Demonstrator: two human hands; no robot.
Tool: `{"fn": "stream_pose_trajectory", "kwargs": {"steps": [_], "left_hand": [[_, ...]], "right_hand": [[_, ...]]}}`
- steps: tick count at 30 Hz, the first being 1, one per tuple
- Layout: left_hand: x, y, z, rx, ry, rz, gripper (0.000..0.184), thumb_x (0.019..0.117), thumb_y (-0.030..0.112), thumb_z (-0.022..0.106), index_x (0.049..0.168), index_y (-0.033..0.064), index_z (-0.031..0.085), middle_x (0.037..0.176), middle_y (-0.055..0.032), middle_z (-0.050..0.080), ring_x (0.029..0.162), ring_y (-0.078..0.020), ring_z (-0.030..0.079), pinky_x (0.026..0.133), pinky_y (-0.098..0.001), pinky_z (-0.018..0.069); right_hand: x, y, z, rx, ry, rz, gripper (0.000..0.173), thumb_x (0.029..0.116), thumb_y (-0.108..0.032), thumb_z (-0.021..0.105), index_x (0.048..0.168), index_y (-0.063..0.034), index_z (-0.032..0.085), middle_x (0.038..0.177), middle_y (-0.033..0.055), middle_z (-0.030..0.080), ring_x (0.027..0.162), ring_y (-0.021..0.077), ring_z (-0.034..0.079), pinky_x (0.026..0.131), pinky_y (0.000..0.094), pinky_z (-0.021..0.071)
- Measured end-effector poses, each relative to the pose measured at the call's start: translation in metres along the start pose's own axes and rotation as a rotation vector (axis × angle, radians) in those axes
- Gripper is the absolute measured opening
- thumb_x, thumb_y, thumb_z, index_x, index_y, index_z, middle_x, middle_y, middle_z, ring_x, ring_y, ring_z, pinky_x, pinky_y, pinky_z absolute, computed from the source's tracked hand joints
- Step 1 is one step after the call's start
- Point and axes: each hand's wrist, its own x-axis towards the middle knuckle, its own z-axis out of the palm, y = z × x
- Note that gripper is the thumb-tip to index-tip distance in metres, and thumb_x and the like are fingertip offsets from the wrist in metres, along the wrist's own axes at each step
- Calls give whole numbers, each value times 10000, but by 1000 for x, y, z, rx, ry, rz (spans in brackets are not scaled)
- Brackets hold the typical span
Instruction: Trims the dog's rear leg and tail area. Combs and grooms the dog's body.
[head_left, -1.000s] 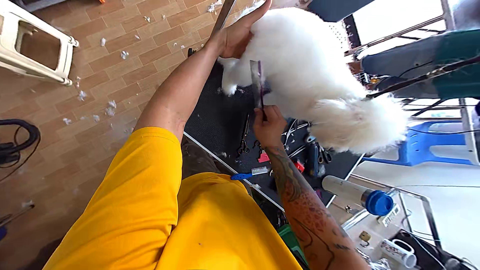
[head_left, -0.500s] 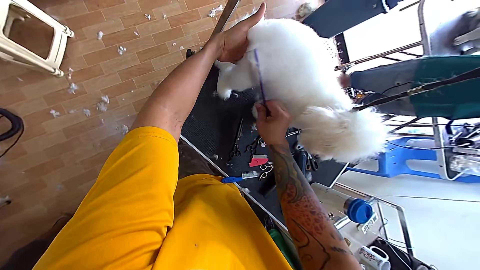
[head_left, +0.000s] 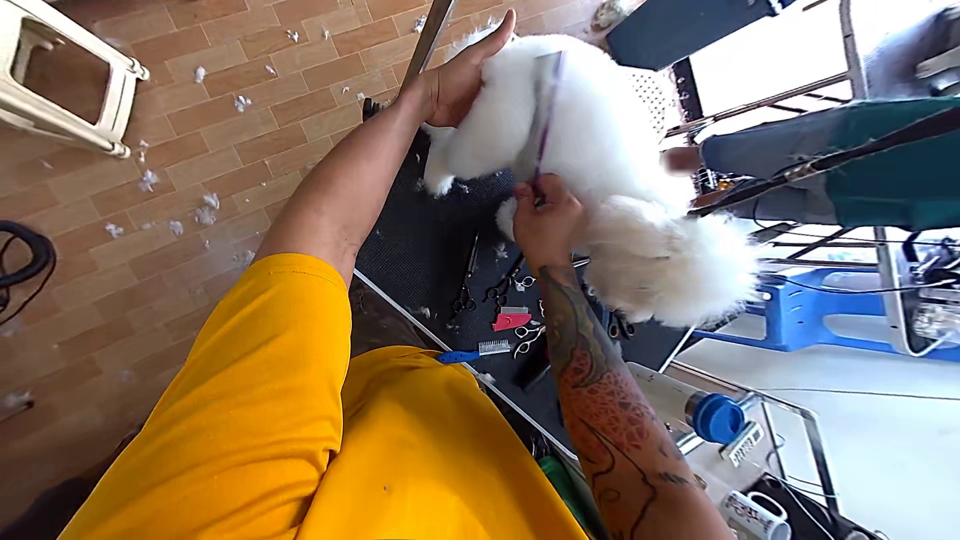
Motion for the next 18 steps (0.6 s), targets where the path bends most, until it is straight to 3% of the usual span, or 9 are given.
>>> {"fn": "stream_pose_trajectory", "kwargs": {"steps": [2,5,8,9,12,15,18], "left_hand": [[-1,1,4,12,23,-9,878,997,711,2,1295,111,569,1101,-131,685,995,-247,690,823,-458,600],[-4,3,8,3,63,-35,866,993,722,18,1280,125,576,1089,-122,689,987,-246,691,815,-458,601],[-6,2,10,11,63,-20,863,999,710,9,1294,124,570,1097,-123,689,998,-242,691,828,-456,602],[-5,3,11,22,76,-22,868,995,717,11,1301,126,568,1104,-125,690,1004,-246,692,832,-461,602],[-5,7,15,44,141,-61,879,984,737,18,1293,136,579,1107,-119,694,1011,-251,690,835,-474,599],[-4,9,17,36,123,-73,891,977,739,-5,1284,142,581,1099,-111,696,1012,-243,689,839,-468,599],[-6,13,18,35,104,-82,915,967,745,-27,1268,138,588,1094,-109,700,1018,-238,690,857,-461,597]], "right_hand": [[0,2,1,37,40,-75,331,1057,-402,571,972,-93,653,738,87,581,571,204,544,496,390,461],[4,0,0,131,175,-97,312,1054,-348,596,931,-64,635,746,76,572,599,160,557,527,329,482],[7,-3,-1,112,41,-63,308,1055,-343,584,1018,-53,679,817,126,652,670,236,629,602,440,530],[4,-2,-2,116,60,-86,304,1058,-362,577,1013,-75,668,791,99,628,628,204,601,553,397,515],[-7,-6,-2,232,267,-118,249,1055,-301,602,1032,-64,676,800,78,598,630,153,570,551,311,499],[-21,-1,14,224,268,-145,274,1060,-271,588,1055,-11,675,873,138,649,730,240,653,636,416,572],[-25,6,35,106,113,-59,308,1060,-299,573,1042,-19,698,957,168,697,863,327,705,718,529,582]]}}
